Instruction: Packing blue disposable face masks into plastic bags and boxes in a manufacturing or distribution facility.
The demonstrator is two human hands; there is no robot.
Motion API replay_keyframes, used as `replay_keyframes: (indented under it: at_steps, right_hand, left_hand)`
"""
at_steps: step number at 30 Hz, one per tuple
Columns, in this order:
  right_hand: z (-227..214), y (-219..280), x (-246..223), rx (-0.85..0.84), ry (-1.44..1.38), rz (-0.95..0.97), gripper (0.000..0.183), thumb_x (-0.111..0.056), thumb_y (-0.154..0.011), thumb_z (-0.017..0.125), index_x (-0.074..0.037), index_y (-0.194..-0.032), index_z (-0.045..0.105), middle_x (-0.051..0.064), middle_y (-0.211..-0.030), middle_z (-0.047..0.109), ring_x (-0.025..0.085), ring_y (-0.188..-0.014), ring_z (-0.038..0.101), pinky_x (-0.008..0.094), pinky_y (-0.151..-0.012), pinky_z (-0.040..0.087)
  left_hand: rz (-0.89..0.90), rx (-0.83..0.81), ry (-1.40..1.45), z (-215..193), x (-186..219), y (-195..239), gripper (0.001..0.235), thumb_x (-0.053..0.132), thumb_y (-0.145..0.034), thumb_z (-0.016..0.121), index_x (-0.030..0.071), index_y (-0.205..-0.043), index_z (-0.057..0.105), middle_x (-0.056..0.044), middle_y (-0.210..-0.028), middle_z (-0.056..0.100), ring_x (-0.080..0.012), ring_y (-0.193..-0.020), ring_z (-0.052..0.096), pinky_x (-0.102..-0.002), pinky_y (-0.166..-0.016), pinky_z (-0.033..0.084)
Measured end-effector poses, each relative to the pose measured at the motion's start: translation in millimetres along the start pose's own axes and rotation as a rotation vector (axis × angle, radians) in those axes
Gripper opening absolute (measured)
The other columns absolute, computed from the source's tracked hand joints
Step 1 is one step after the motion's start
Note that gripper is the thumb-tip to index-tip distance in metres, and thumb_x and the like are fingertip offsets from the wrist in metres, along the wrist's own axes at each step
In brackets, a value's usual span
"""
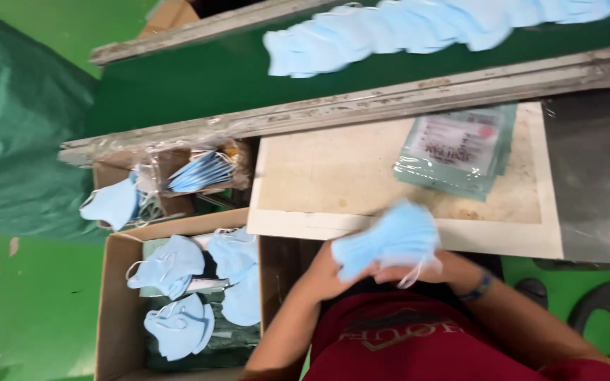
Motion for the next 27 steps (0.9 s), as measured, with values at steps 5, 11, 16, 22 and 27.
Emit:
replay_keyframes:
  at_steps: [5, 11, 16, 22, 27]
  right_hand:
    - [-156, -5, -71, 0.439, 0.707, -0.027, 0.028, -0.014, -0.093, 0.066, -0.003, -0.118, 0.073, 0.016, -0.120, 0.070, 0.037, -0.110, 0.062, 0.045, -0.097, 0.051]
    - [-123, -11, -70, 0.280, 1.012, -0.021, 0.011, -0.015, -0.081, 0.069, -0.005, -0.080, 0.068, 0.011, -0.088, 0.065, 0.031, -0.092, 0.066, 0.044, -0.082, 0.056]
    - [-126, -13, -48, 0.324, 1.052, -0.005, 0.016, -0.018, -0.075, 0.072, -0.008, -0.084, 0.065, 0.010, -0.091, 0.062, 0.031, -0.090, 0.066, 0.045, -0.071, 0.055]
    - [-143, -42, -59, 0.440, 0.895, 0.149, 0.028, -0.018, -0.075, 0.073, -0.014, -0.102, 0.068, 0.007, -0.099, 0.065, 0.031, -0.084, 0.067, 0.044, -0.069, 0.055]
    - [-146, -55, -109, 0.489, 0.815, -0.013, 0.026, -0.010, -0.090, 0.065, -0.023, -0.108, 0.079, 0.009, -0.088, 0.069, 0.033, -0.078, 0.067, 0.043, -0.066, 0.054]
  left_hand:
    - [0.263, -0.221, -0.768, -13, 49, -6, 0.043, 0.026, -0.099, 0.071, -0.004, -0.130, 0.069, -0.020, -0.132, 0.069, -0.0327, -0.121, 0.066, -0.042, -0.107, 0.050]
    - [0.124, -0.417, -1.189, 16, 11, -102, 0.091, 0.056, -0.081, 0.075, -0.002, -0.145, 0.049, -0.024, -0.146, 0.055, -0.0376, -0.135, 0.052, -0.040, -0.116, 0.041]
    - [0.026, -0.443, -1.368, 23, -93, -172, 0.103, 0.064, -0.074, 0.077, 0.006, -0.152, 0.042, -0.027, -0.165, 0.019, -0.0417, -0.153, 0.017, -0.050, -0.121, 0.020]
    - [-0.096, -0.419, -1.475, 38, -82, -161, 0.081, 0.069, -0.074, 0.069, 0.025, -0.141, 0.063, -0.021, -0.171, 0.011, -0.0367, -0.160, 0.000, -0.061, -0.124, 0.009]
    - [0.085, -0.395, -1.436, 29, -60, -150, 0.077, 0.060, -0.077, 0.080, 0.015, -0.137, 0.062, -0.026, -0.162, 0.026, -0.0406, -0.153, 0.015, -0.060, -0.118, 0.013]
Point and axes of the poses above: each hand's wrist, its own y-axis away from the middle knuckle, its own z-axis out of the palm, x = y × z, the point moved 8 cm from there along -y, towards the middle knuckle
